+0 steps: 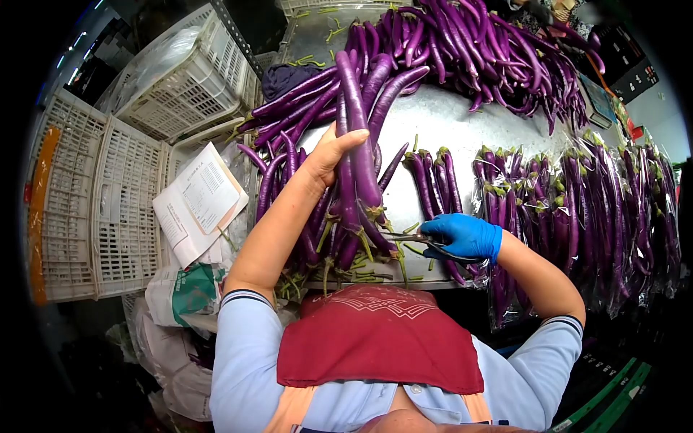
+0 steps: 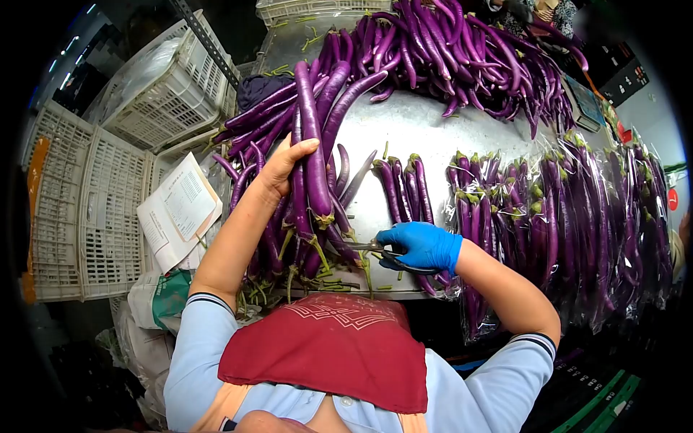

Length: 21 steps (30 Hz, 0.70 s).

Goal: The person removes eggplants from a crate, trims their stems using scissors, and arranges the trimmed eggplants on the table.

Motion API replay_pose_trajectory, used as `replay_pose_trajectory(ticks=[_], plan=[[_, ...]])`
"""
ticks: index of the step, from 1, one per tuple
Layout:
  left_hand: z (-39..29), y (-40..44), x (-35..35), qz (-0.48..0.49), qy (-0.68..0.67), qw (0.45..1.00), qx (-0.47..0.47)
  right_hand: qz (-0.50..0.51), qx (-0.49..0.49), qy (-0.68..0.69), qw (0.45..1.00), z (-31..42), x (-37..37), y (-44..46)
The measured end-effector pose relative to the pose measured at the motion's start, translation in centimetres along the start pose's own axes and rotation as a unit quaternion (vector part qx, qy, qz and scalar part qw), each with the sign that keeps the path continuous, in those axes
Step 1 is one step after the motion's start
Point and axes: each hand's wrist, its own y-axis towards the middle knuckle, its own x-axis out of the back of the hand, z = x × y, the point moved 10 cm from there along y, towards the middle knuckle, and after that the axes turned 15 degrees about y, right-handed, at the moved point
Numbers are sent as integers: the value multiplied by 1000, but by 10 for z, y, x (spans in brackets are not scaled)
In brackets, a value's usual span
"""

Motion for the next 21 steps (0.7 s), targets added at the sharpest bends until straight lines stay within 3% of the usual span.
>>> replay_pose_trajectory(ticks=[3, 11, 19, 21], plan=[[-3, 0, -8, -8, 4, 1000, -2, 2, 24, -25, 999, 8, -2, 10], [6, 8, 5, -72, 62, 994, -47, 2, -48, -82, 995, -11, -20, 24], [-9, 5, -4, -83, -15, 994, -72, 7, -82, 117, 990, -18, -51, 31], [-4, 4, -11, -84, -27, 993, -75, -33, -21, 132, 991, -21, -57, 43]])
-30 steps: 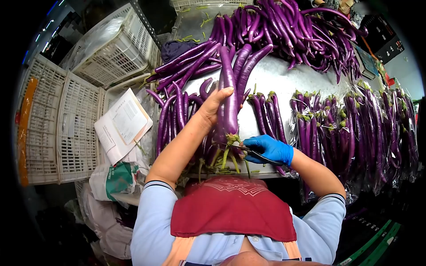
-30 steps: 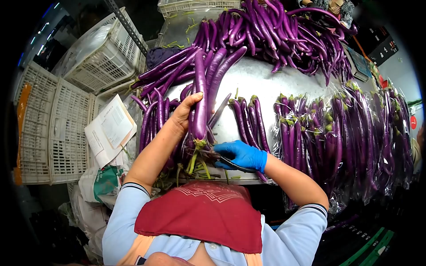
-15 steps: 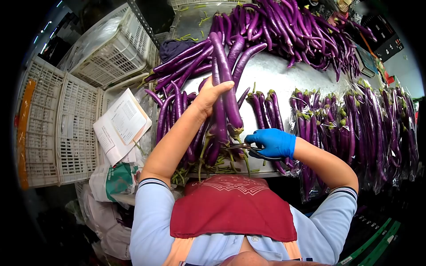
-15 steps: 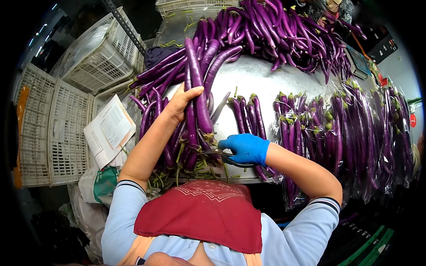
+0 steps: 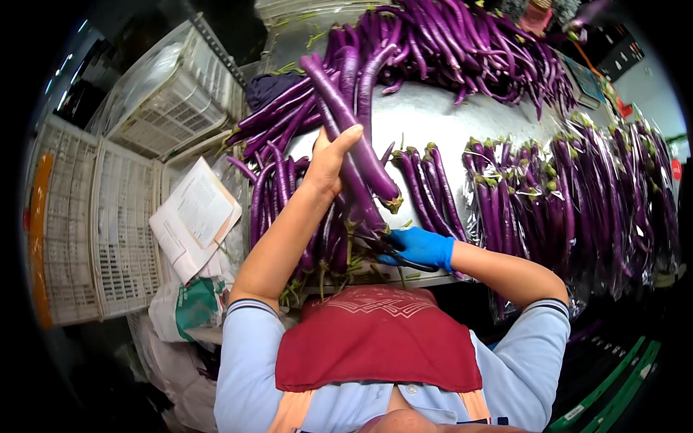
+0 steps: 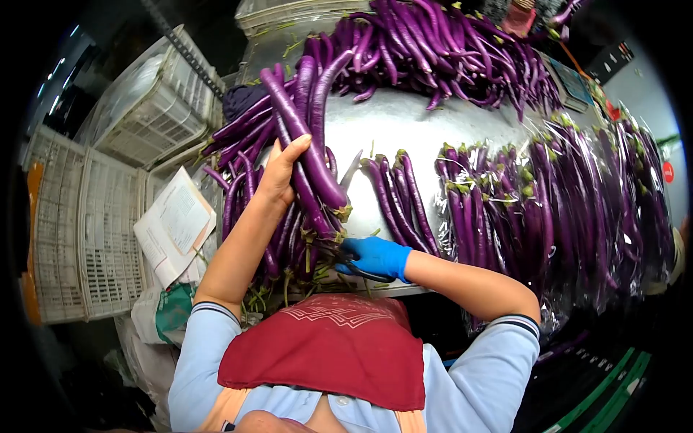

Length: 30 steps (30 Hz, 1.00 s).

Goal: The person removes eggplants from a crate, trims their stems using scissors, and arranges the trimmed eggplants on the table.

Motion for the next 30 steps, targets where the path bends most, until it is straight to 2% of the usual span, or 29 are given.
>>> replay_pose_trajectory(ticks=[2, 5, 6, 7, 10, 12, 13, 14, 15, 16, 18, 20, 22, 24, 25, 26, 30], plan=[[0, -10, -14, 11, -15, 1000, 21, -25, 67, 42, 997, -9, -6, 10], [5, -12, -26, 52, 25, 998, 15, -48, -50, 11, 998, 3, -5, -12], [10, -11, -31, 73, 44, 996, 20, -85, -8, 28, 996, -4, -6, -14], [6, -10, -38, 89, 71, 993, 7, -97, -5, 31, 995, -13, -11, -18], [-21, -7, -67, 116, 169, 977, -66, -113, -4, 85, 990, -43, -34, -25], [-34, -8, -93, 150, 267, 937, -167, -171, 36, 141, 974, -48, -40, -32], [-23, -2, -106, 209, 313, 909, -178, -177, 27, 160, 971, -52, -41, -34], [-32, -5, -125, 230, 411, 836, -282, -182, 17, 179, 967, -54, -43, -36], [-43, -17, -148, 230, 494, 723, -425, -188, 9, 198, 962, -55, -43, -38], [-44, -36, -170, 219, 555, 580, -555, -194, 6, 226, 955, -61, -44, -38], [-13, -55, -199, 258, 567, 451, -639, -210, 7, 280, 937, -78, -50, -35], [15, -74, -216, 297, 517, 381, -707, -249, 27, 296, 922, -78, -47, -36], [50, -75, -228, 347, 502, 358, -707, -248, 28, 283, 926, -72, -41, -37], [80, -68, -238, 384, 509, 374, -674, -258, 44, 296, 919, -79, -41, -31], [114, -55, -233, 403, 544, 371, -636, -257, 37, 289, 922, -78, -39, -30], [140, -43, -228, 414, 577, 403, -578, -254, 30, 280, 925, -78, -37, -30], [148, -43, -227, 446, 639, 410, -474, -261, 48, 288, 920, -84, -32, -28]])
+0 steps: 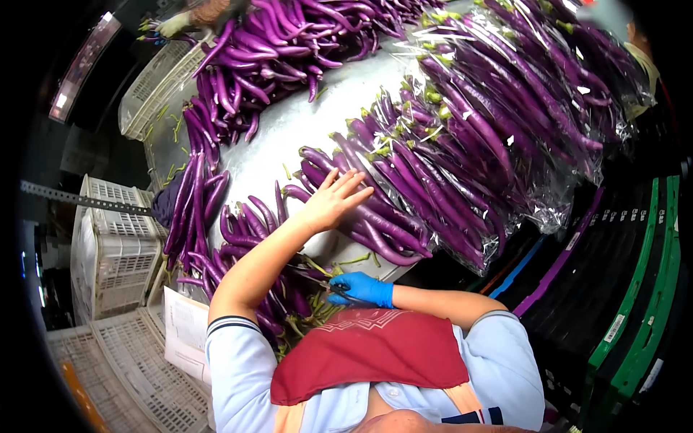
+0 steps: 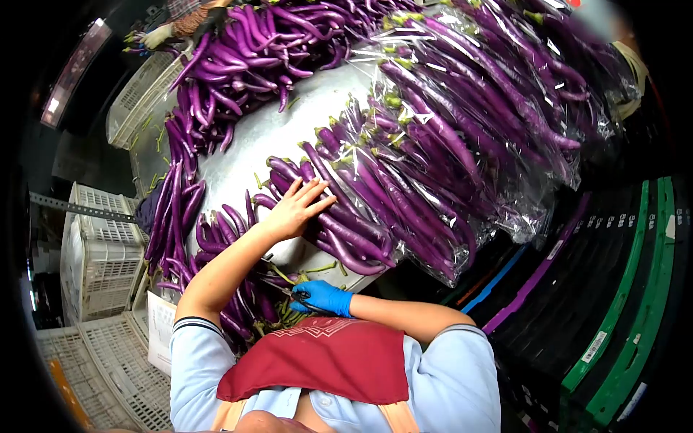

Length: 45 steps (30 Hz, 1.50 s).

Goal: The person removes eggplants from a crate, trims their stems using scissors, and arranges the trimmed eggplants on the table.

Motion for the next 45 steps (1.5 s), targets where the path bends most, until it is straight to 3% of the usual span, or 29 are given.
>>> replay_pose_trajectory(ticks=[7, 12, 24, 27, 30, 32, 34, 36, 37, 40, 41, 42, 44, 45], plan=[[2, -2, 0, 44, -90, 995, -2, 40, 7, -33, 999, 1, -3, 9], [15, 12, 11, -38, -112, 993, 29, 50, 38, -13, 998, 2, -3, 13], [14, 59, -10, 101, -90, 990, -40, 47, -25, -11, 999, -18, -1, 16], [10, 60, 30, -9, -53, 998, -43, 54, -14, -1, 998, -7, 4, 14], [30, 34, 93, -134, 29, 990, 40, 27, 25, -19, 999, -7, 6, 17], [65, -3, 135, -189, -26, 971, 147, 29, -4, 15, 999, -12, 5, 17], [112, -63, 156, -221, 33, 926, 303, 39, -63, 76, 994, -12, 3, 11], [159, -142, 159, -235, 97, 867, 428, 25, -19, 129, 991, -21, 4, 11], [182, -183, 152, -193, 115, 844, 487, 15, -17, 171, 985, -12, 6, 7], [221, -292, 125, -145, 209, 792, 556, -11, -107, 278, 955, -6, 10, -3], [227, -321, 106, -120, 222, 782, 569, -8, -93, 281, 955, 1, 11, -4], [237, -349, 77, -64, 186, 775, 601, -19, -91, 290, 952, 3, 12, -4], [247, -404, -16, 147, 65, 776, 610, -32, -99, 281, 954, 14, 11, -7], [227, -408, -12, 98, 86, 767, 629, -27, -101, 291, 951, 11, 10, -7]])
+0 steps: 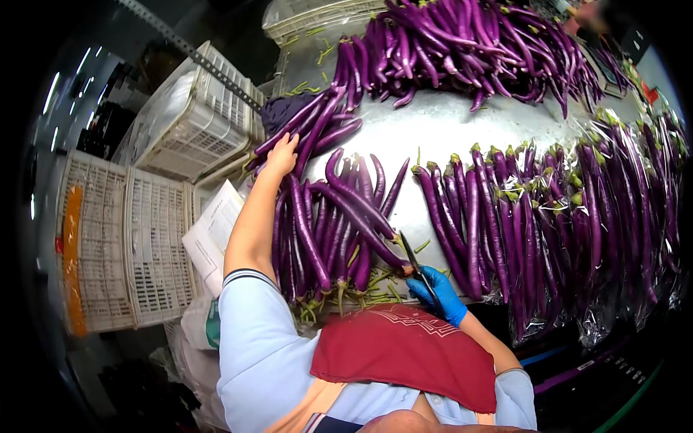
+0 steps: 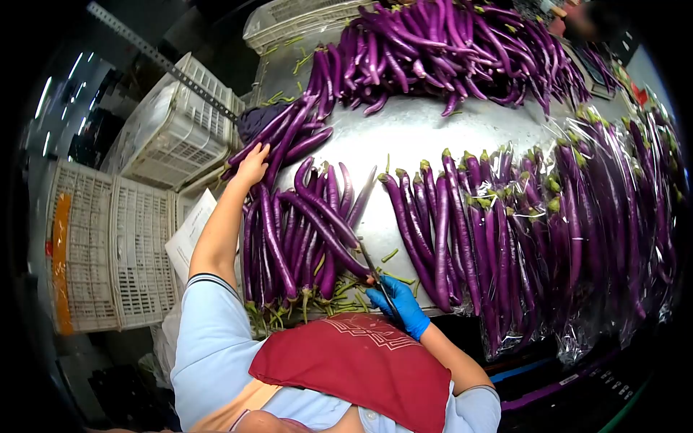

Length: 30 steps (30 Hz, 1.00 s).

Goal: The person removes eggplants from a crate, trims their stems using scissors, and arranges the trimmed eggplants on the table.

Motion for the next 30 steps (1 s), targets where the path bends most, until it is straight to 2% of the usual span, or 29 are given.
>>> replay_pose_trajectory(ticks=[1, 3, 5, 7, 9, 11, 13, 17, 19, 20, 21, 22, 23, 25, 27, 28, 29, 30], plan=[[7, -3, -3, 20, -21, 1000, 1, -3, -2, 4, 1000, 1, 1, -2], [26, -19, 15, -67, -80, 993, 50, -6, -6, 14, 1000, 10, -6, -9], [32, -52, 42, -70, -169, 980, 72, -4, -57, 13, 998, 18, -14, -21], [22, -99, 39, 107, -259, 952, 126, 3, -55, -43, 998, 26, -24, -29], [4, -149, 38, 169, -127, 969, 129, 11, -50, -105, 993, 28, -24, -29], [-29, -196, 30, 251, -86, 956, 123, 13, -47, -114, 992, 31, -30, -26], [-46, -216, 34, 219, 6, 966, 139, 7, -57, -114, 992, 27, -32, -18], [-48, -226, 15, 218, -146, 934, 242, 28, -44, -107, 993, 12, -44, -3], [-41, -228, 4, 159, -285, 909, 261, 54, -28, -115, 991, 7, -49, 4], [-40, -232, -6, 144, -458, 833, 274, 65, -19, -119, 991, 5, -51, 7], [-38, -234, -13, 123, -615, 728, 276, 75, -9, -121, 990, 4, -53, 9], [-36, -246, -17, 158, -704, 607, 332, 74, -12, -113, 991, 2, -51, 11], [-42, -253, -18, 195, -819, 443, 310, 71, -16, -104, 992, 1, -49, 11], [-25, -251, 41, 148, -846, 426, 283, 66, -29, -94, 993, 1, -46, 10], [28, -268, 24, 143, -720, 586, 344, 65, -47, -91, 993, 4, -46, 8], [45, -265, 40, 84, -632, 692, 337, 63, -48, -91, 993, 2, -43, 9], [61, -266, 31, 93, -522, 785, 321, 61, -49, -89, 993, -2, -38, 11], [63, -262, 34, 96, -416, 844, 323, 59, -52, -88, 993, -7, -35, 13]])
